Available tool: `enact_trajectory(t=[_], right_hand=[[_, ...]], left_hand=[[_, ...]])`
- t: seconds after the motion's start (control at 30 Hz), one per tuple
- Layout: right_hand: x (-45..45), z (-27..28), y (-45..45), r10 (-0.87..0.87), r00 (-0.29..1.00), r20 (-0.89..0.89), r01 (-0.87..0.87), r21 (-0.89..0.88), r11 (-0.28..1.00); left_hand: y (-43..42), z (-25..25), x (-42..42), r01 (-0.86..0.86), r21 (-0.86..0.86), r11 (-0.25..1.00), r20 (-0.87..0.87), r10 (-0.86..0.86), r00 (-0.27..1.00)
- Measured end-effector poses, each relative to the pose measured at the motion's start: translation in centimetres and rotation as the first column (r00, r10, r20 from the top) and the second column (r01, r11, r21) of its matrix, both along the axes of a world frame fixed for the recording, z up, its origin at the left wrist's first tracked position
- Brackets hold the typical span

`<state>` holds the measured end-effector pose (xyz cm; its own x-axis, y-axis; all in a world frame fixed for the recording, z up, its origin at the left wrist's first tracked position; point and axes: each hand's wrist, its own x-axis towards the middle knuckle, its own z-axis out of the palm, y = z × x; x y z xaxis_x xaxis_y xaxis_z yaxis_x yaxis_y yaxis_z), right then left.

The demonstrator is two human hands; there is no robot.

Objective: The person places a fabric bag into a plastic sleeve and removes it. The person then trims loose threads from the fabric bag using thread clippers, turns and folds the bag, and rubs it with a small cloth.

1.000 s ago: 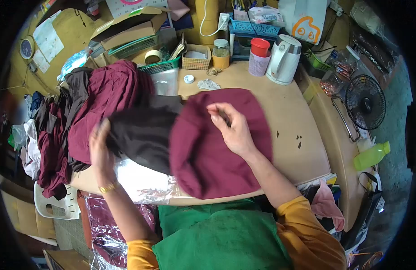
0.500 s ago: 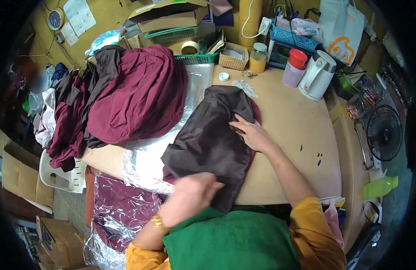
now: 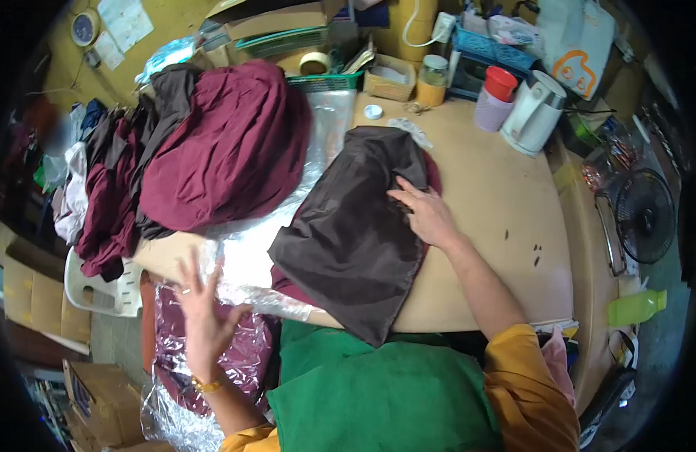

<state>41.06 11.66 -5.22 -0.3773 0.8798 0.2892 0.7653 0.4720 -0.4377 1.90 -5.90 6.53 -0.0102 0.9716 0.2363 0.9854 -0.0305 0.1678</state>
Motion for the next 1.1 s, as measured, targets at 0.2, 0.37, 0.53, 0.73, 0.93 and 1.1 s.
enact_trajectory(t=[0.2,0.37,0.53,0.73,0.93,1.1], right_hand=[[0.2,0.2,-0.1,-0.019,1.000,-0.009,0.019,-0.011,1.000],[0.2,0.3,-0.1,-0.025,1.000,-0.010,0.024,-0.046,0.999],[0.4,-0.4,0.2,-0.011,0.999,-0.037,0.009,-0.045,0.999],[0.5,-0.7,0.0,-0.002,0.985,-0.172,0.001,-0.006,1.000],[4.5,1.1,1.5,-0.302,0.849,-0.434,0.379,0.102,0.920],[9.5,-0.7,2.3,-0.548,0.800,-0.244,0.574,0.048,0.817]], left_hand=[[6.2,-2.1,11.2,0.438,0.087,0.895,0.219,-0.446,0.868],[8.2,-5.6,15.7,0.556,0.000,0.831,0.053,-0.556,0.830],[7.8,-8.6,16.3,0.496,-0.095,0.863,0.146,-0.480,0.865],[7.7,-8.7,16.6,0.480,-0.091,0.873,0.147,-0.465,0.873],[7.0,-9.4,16.5,0.438,-0.065,0.896,0.189,-0.420,0.888],[6.6,-9.4,16.3,0.412,-0.036,0.911,0.168,-0.401,0.901]])
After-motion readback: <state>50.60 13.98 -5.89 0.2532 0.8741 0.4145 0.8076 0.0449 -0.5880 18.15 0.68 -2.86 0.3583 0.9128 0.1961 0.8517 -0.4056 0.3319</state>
